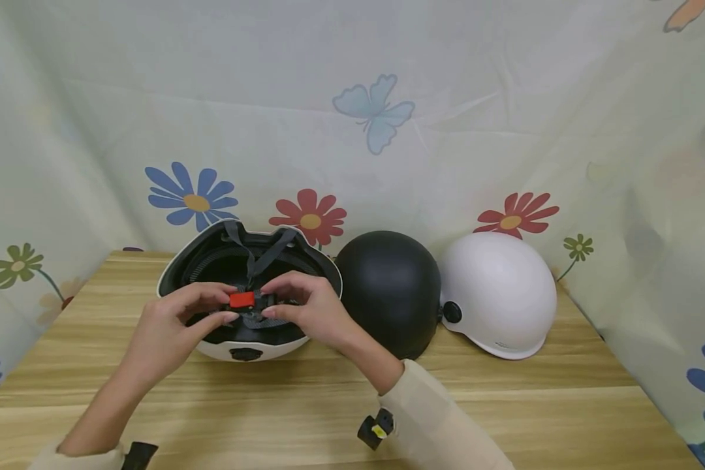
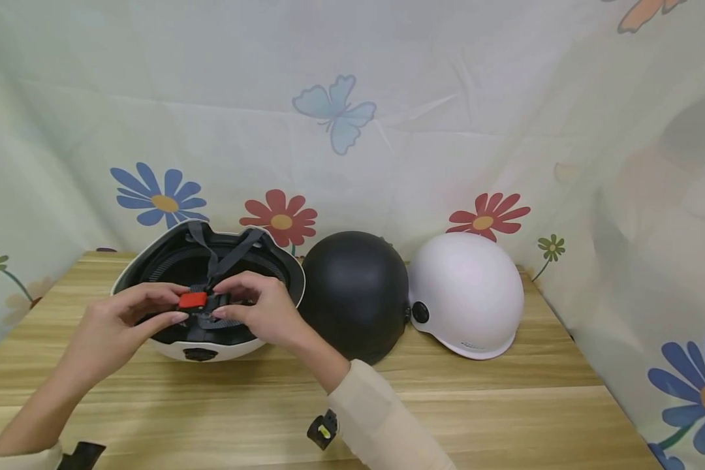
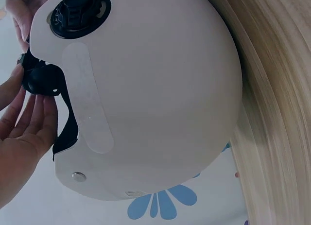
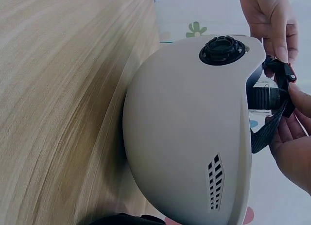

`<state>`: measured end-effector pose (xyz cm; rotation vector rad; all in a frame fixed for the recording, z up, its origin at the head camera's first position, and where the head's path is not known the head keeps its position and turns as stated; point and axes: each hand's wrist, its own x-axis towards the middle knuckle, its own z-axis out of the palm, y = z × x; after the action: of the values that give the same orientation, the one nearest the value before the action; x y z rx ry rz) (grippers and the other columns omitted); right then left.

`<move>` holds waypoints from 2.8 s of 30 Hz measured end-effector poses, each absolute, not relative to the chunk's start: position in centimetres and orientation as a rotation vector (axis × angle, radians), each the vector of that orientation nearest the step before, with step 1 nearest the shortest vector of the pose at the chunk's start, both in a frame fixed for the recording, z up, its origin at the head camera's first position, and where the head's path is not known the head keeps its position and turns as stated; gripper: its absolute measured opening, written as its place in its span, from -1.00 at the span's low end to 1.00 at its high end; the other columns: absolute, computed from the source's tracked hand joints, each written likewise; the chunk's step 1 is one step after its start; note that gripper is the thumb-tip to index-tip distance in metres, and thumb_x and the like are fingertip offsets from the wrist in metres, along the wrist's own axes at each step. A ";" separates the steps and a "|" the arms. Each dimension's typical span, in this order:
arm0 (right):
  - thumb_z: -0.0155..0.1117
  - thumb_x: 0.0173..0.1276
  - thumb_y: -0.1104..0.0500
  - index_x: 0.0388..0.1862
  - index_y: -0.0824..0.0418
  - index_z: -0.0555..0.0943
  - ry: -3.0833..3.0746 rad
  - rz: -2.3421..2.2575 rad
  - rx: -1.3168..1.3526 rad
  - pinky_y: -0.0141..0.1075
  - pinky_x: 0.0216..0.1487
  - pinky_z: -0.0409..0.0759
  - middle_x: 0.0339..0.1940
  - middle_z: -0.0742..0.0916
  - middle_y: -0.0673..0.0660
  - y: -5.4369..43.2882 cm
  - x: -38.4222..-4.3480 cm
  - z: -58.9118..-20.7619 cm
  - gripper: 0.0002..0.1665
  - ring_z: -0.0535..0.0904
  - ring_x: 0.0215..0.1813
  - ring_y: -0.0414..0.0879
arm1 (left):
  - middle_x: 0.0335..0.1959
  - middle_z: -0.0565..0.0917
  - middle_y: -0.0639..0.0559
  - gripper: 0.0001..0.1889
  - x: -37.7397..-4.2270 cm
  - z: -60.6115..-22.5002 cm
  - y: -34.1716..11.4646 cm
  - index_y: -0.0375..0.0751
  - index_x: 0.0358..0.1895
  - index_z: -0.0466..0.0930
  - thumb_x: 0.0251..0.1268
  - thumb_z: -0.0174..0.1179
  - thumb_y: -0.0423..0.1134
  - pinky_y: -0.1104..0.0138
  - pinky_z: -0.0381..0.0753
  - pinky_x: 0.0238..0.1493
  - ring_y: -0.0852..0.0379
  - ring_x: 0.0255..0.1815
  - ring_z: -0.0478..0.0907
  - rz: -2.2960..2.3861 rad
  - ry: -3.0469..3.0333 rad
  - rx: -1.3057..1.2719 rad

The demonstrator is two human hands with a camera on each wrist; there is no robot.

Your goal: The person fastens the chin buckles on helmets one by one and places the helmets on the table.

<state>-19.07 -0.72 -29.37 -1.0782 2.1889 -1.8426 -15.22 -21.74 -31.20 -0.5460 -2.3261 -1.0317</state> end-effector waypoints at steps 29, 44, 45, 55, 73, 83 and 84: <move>0.25 0.15 0.45 -0.08 0.46 0.53 2.193 -1.788 -1.051 -0.43 -0.15 0.50 -0.16 0.61 0.33 -1.2 -18.5 -29.8 -0.68 0.50 -0.21 -0.06 | -0.34 0.66 0.04 -0.73 -15.1 -31.7 -21.1 -0.24 -0.28 0.67 -0.14 0.35 -0.55 0.65 0.47 -0.27 0.41 -0.29 0.52 -1.039 -2.297 -0.547; 0.32 0.15 0.30 -0.01 0.30 0.56 2.316 -1.658 -1.117 -0.17 0.06 0.47 -0.05 0.61 0.15 1.1 -22.1 -33.2 -0.62 0.51 -0.06 -0.05 | -0.34 0.66 -0.09 -0.76 -15.1 -32.8 -23.6 -0.26 -0.18 0.60 0.03 0.31 -0.42 0.72 0.40 -0.29 0.50 -0.33 0.47 -0.947 -2.435 -0.401; 0.32 0.16 0.29 -0.01 0.28 0.56 2.341 -1.638 -1.119 -0.18 0.07 0.46 -0.04 0.60 0.14 1.3 -22.3 -33.3 -0.61 0.51 -0.05 -0.07 | -0.34 0.66 -0.08 -0.76 -15.1 -32.9 -23.8 -0.24 -0.17 0.60 0.04 0.31 -0.40 0.71 0.41 -0.30 0.49 -0.33 0.47 -0.943 -2.443 -0.398; 0.31 0.19 0.18 0.05 0.18 0.56 2.466 -1.506 -1.059 -0.22 0.19 0.34 0.05 0.58 0.07 3.8 -23.3 -33.3 -0.58 0.40 0.12 0.02 | -0.09 0.62 -0.14 -0.67 -15.1 -33.4 -26.2 -0.20 0.02 0.56 0.18 0.23 -0.21 0.00 0.44 -0.15 -0.23 -0.04 0.50 -0.864 -2.559 -0.383; 0.32 0.16 0.27 0.12 0.35 0.49 2.381 -1.540 -1.132 -0.32 0.25 0.24 0.09 0.57 0.14 6.0 -23.7 -34.9 -0.48 0.39 0.19 -0.10 | 0.15 0.45 -0.26 -0.60 -15.2 -33.7 -29.5 -0.15 0.18 0.45 0.33 0.07 -0.10 0.44 0.53 -0.23 -0.32 0.04 0.43 -0.971 -2.673 -0.205; 0.30 0.16 0.31 0.12 0.34 0.49 2.327 -1.610 -1.071 -0.32 0.24 0.27 0.10 0.56 0.15 6.3 -23.6 -35.4 -0.50 0.40 0.19 -0.10 | 0.07 0.50 0.20 -0.55 -12.5 -31.5 -25.1 -0.07 0.13 0.50 0.11 0.27 -0.34 0.72 0.25 0.00 0.47 -0.03 0.40 -1.076 -2.465 -0.450; 0.30 0.17 0.31 0.12 0.33 0.49 2.324 -1.612 -1.068 -0.33 0.23 0.27 0.10 0.56 0.14 6.2 -23.6 -35.4 -0.50 0.41 0.19 -0.11 | 0.07 0.51 0.17 -0.53 -12.2 -31.3 -24.4 -0.03 0.14 0.49 0.10 0.28 -0.34 0.70 0.27 -0.02 0.42 -0.04 0.41 -1.070 -2.477 -0.483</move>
<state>-23.64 6.25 -35.39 -1.0681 2.3243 -1.6117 -12.21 -24.42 -31.27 -0.4828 -2.4767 -1.0702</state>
